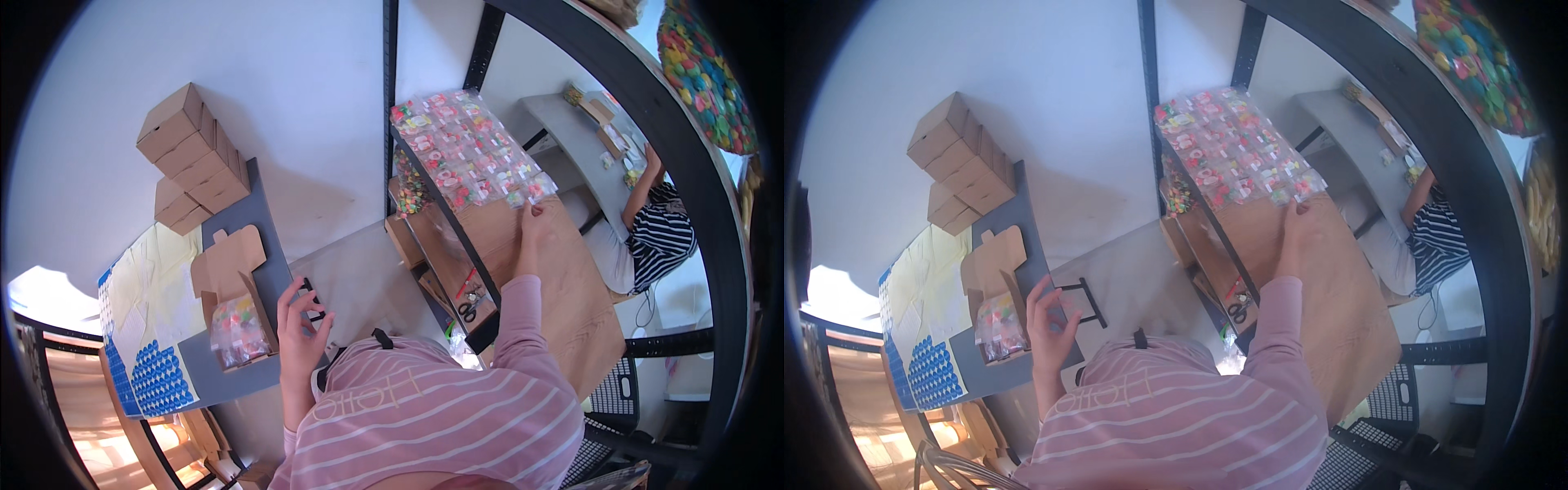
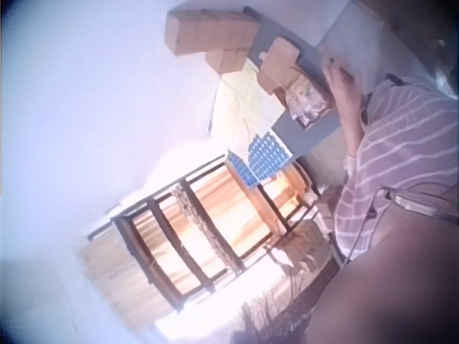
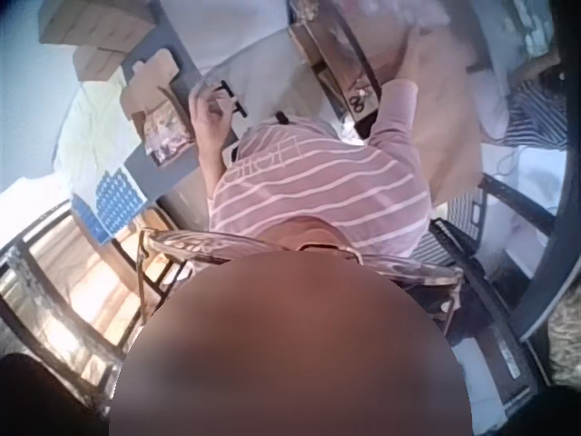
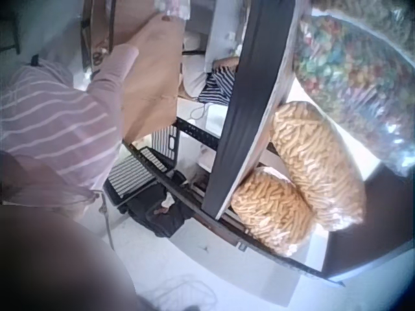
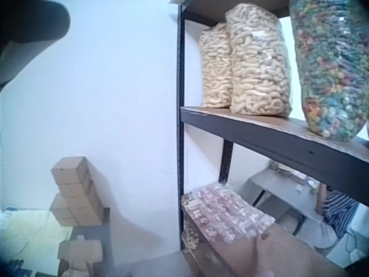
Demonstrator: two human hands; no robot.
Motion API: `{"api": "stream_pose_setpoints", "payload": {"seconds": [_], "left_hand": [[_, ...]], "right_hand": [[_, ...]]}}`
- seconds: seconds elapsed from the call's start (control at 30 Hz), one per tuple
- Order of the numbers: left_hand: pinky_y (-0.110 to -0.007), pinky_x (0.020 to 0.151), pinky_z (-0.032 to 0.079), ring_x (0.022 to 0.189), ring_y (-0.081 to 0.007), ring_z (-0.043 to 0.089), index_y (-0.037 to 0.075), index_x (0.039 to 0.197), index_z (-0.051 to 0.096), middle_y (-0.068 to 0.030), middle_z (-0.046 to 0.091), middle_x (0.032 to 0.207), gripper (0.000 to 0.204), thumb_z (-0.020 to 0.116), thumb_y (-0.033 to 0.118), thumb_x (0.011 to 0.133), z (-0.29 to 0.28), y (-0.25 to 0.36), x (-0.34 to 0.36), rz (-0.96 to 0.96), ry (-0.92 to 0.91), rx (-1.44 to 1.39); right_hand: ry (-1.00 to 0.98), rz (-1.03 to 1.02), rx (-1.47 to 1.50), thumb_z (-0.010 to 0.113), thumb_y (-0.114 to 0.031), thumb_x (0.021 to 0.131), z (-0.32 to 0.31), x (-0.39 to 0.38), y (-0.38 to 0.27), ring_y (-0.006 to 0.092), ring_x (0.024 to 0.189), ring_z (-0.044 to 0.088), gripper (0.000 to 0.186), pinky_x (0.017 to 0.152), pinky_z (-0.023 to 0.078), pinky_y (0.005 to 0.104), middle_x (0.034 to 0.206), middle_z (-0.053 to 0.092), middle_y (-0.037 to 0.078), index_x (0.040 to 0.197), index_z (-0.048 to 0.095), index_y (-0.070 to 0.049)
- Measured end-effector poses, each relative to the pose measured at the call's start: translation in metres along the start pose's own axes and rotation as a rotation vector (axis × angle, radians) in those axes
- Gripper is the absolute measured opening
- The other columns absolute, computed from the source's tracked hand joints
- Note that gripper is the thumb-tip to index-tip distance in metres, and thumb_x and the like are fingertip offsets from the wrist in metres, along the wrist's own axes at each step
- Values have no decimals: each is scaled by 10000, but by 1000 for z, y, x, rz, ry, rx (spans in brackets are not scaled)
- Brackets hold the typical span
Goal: The person assembles small cardboard boxes, places multiple small plastic bags containing colorful items into each box, and closes the flaps. The person repeats this process for several boxes, stacking completed boxes on the table.
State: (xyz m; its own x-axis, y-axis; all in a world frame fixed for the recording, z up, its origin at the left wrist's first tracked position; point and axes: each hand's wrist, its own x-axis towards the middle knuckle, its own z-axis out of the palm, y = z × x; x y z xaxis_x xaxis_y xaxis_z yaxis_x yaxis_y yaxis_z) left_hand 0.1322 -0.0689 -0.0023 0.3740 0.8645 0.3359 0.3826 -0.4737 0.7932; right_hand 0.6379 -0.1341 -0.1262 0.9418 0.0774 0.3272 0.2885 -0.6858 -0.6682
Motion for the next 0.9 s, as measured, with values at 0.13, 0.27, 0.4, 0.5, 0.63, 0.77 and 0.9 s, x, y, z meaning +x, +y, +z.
{"api": "stream_pose_setpoints", "payload": {"seconds": [0.13,0.27,0.4,0.5,0.63,0.77,0.9], "left_hand": [[-247,577,507,740,-134,620,31,1082,558,-148,524,1211,420,732,-44,707,8,-7,-3,147,53,41],[-255,575,483,651,-135,587,30,1077,562,-132,551,1120,415,744,-20,707,4,-7,-17,54,55,32],[-265,580,469,626,-150,561,21,1073,568,-119,567,1060,382,732,-3,728,0,-5,-25,-3,40,71],[-286,604,475,649,-172,567,17,1060,575,-122,577,1027,363,726,8,731,1,-5,-27,28,46,72],[-320,649,486,695,-218,586,35,1046,583,-124,584,1006,359,725,23,716,1,-3,-31,-32,-14,35],[-324,649,490,717,-220,599,41,1045,588,-115,591,1012,336,718,40,735,-4,-2,-41,-1,-6,54],[-325,666,495,754,-228,608,40,1042,594,-116,599,1016,319,717,43,748,-10,1,-54,-66,-20,82]], "right_hand": [[-120,3,-22,679,-368,797,9,9,18,219,822,647,368,757,493,371,888,679,109,943,644,-31],[-34,45,645,657,-245,839,3,8,25,160,721,592,236,674,486,318,794,622,72,880,598,-21],[5,168,1141,626,-152,861,-2,29,27,116,673,511,150,642,445,266,719,536,26,847,556,-20],[13,155,1010,642,-207,860,12,61,34,135,679,559,215,621,473,268,769,584,59,910,571,-10],[-349,168,217,641,-374,862,38,118,52,201,717,619,518,624,501,311,881,650,113,1120,560,68],[-490,11,-183,636,-376,863,59,121,64,217,753,605,519,651,491,323,912,634,127,1135,552,58],[-474,-61,-278,632,-378,863,58,107,61,233,788,590,521,677,481,336,944,617,141,1151,544,47]]}}
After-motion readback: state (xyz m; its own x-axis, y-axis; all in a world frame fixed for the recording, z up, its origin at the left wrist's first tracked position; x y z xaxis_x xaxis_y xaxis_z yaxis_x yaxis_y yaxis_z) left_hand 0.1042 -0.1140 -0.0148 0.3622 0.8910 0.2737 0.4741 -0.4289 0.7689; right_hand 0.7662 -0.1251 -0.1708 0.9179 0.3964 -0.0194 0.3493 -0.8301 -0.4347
